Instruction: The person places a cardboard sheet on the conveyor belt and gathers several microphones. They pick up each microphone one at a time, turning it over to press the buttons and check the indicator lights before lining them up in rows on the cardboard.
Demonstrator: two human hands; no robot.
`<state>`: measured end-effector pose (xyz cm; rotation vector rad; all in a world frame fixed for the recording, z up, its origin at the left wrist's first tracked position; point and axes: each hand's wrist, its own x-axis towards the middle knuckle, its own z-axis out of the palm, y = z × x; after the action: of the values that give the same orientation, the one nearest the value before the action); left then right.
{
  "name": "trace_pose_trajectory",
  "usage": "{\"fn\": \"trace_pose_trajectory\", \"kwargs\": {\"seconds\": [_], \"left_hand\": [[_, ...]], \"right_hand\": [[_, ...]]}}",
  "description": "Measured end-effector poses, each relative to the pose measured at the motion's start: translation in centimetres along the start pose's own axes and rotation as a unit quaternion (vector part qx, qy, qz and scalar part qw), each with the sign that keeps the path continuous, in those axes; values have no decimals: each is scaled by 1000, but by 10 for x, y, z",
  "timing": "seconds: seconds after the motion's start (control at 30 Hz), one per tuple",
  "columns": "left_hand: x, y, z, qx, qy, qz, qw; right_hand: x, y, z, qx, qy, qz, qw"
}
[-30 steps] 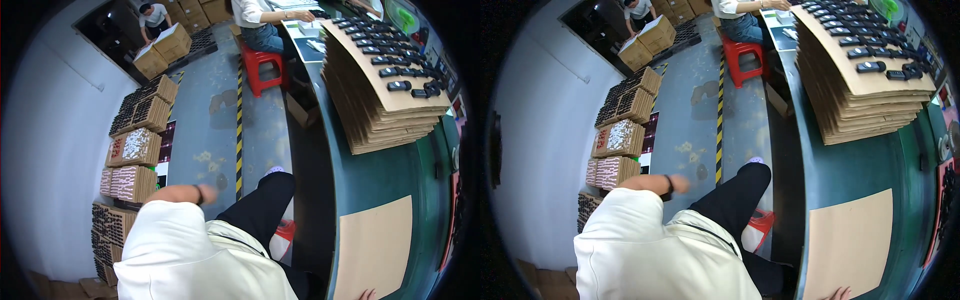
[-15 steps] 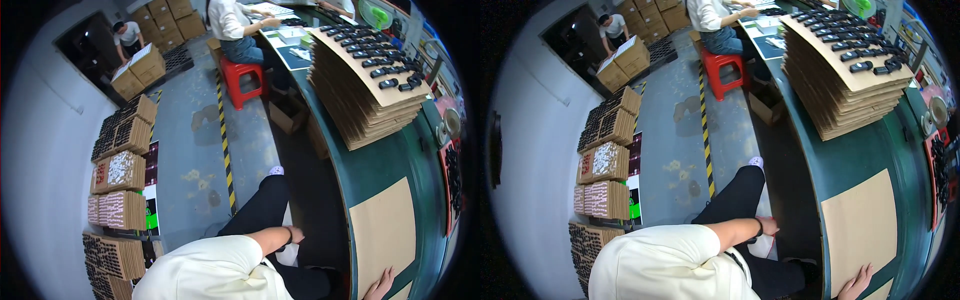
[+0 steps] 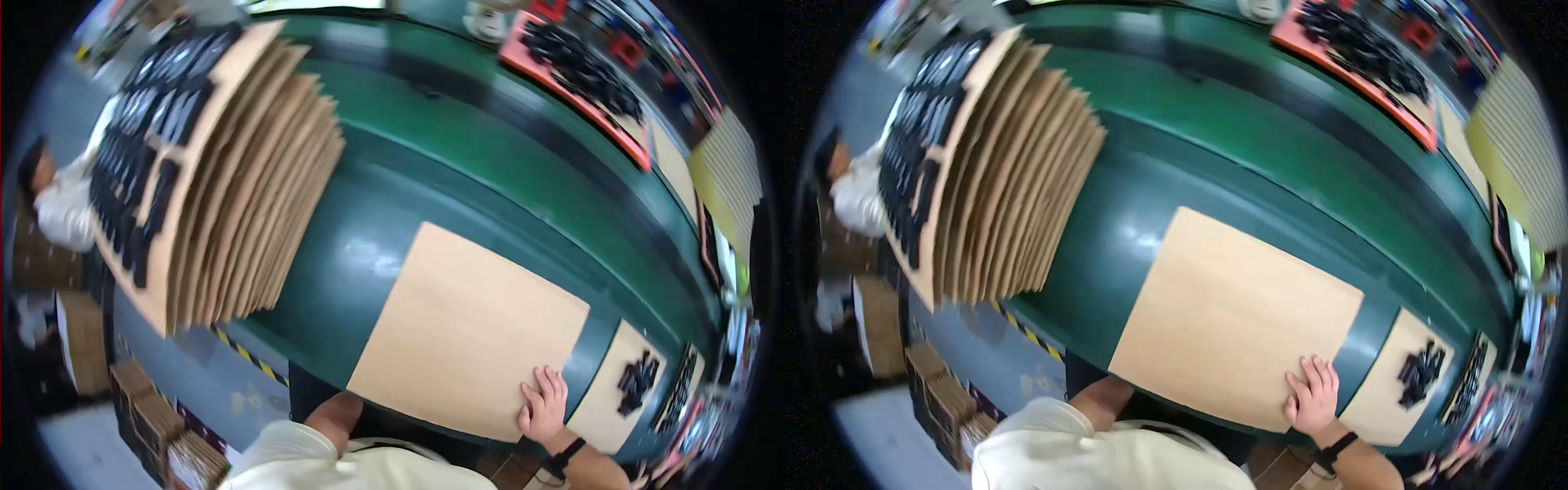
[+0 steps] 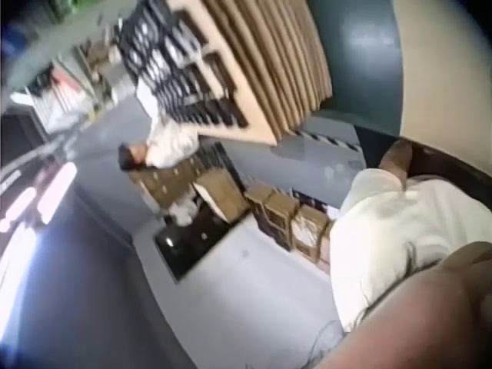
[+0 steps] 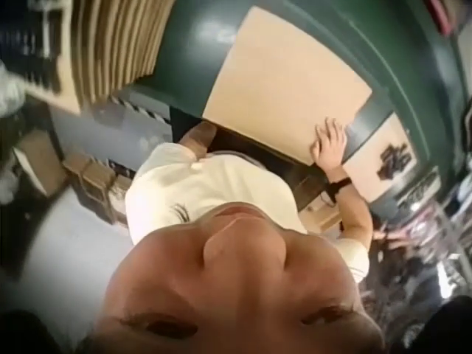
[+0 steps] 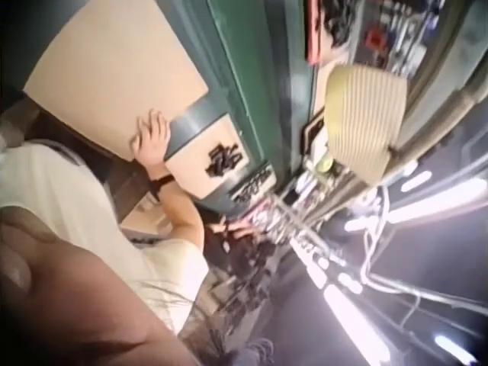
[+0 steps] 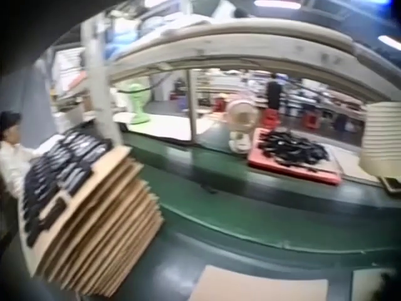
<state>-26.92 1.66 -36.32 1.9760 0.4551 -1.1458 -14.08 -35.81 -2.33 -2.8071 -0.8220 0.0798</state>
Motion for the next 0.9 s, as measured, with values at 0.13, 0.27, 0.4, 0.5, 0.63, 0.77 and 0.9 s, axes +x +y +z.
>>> {"fn": "trace_pose_trajectory", "kwargs": {"seconds": [0.13,0.27,0.4,0.5,0.63,0.77,0.9], "left_hand": [[12,41,-46,37,19,60,997],[23,73,-86,78,73,158,982],[7,92,-112,98,133,295,941],[-34,102,-119,123,163,444,872],[-151,139,-119,330,10,363,872],[-276,188,-150,204,-251,400,858],[-295,267,-177,-32,-330,500,800]], "right_hand": [[-6,-6,-8,7,-7,-17,1000],[-8,-5,-4,-3,14,-22,1000],[-3,-14,3,-4,30,-28,999],[-2,-18,-6,-6,47,-33,998],[-7,-14,-1,-9,58,-38,998],[-6,-15,-4,-16,68,-50,996],[-3,-16,-2,-16,81,-50,995]]}}
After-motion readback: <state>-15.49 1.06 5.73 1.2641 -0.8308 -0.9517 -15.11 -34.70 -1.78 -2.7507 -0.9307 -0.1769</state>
